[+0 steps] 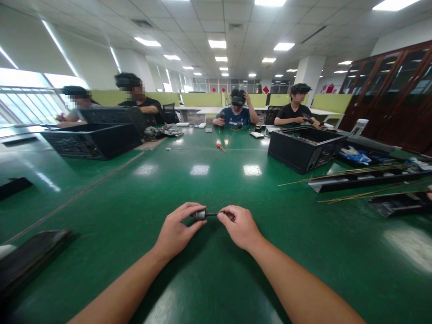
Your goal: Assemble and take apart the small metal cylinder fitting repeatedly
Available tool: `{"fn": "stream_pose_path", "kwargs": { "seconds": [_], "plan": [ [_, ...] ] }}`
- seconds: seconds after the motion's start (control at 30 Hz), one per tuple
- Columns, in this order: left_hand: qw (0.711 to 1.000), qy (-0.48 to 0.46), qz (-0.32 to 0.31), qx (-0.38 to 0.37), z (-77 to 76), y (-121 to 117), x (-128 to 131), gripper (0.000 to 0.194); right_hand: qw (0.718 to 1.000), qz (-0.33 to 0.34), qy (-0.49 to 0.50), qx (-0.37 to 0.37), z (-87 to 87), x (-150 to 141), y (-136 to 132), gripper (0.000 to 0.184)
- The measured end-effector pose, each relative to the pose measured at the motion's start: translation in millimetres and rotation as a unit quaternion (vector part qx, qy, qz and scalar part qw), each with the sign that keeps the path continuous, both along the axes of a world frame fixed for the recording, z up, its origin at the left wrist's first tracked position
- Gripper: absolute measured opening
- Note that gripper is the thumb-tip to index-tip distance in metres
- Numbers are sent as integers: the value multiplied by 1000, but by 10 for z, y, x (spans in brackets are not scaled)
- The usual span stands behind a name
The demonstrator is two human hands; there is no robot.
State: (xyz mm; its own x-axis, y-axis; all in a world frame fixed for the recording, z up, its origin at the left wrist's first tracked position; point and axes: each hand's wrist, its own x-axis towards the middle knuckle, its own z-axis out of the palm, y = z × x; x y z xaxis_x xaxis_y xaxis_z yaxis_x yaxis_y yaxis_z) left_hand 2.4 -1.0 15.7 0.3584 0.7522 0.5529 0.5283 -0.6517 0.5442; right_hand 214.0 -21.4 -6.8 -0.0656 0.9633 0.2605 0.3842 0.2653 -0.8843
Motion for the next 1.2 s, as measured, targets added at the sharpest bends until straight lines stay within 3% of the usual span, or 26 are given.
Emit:
{"fn": "stream_pose_path", "kwargs": {
  "seconds": [0.3,0.47,0.63,0.77,0.87,1.03,1.13,1.2],
  "plan": [
    [1000,2,20,7,-16,25,-30,28,1000,-15,0,6,-2,8,7,21],
    [996,-45,62,-37,-33,71,-44,28,998,-12,66,-19,-32,52,50,36],
    [963,-199,67,-168,-99,187,-55,50,990,-30,132,-40,-113,80,127,60],
    [924,-300,82,-221,-125,242,-55,60,988,-23,149,-44,-149,74,156,61],
    [919,-304,119,-223,-70,237,-106,54,990,-23,132,-41,-151,56,150,55],
    [921,-277,165,-217,207,98,-427,53,995,10,100,-24,-80,-3,71,36],
    [937,-188,226,-187,337,-106,-800,59,997,35,73,-12,-14,-42,7,29],
    [942,-106,276,-160,328,-274,-1121,69,997,42,61,-10,9,-65,-19,24]
  ]
}}
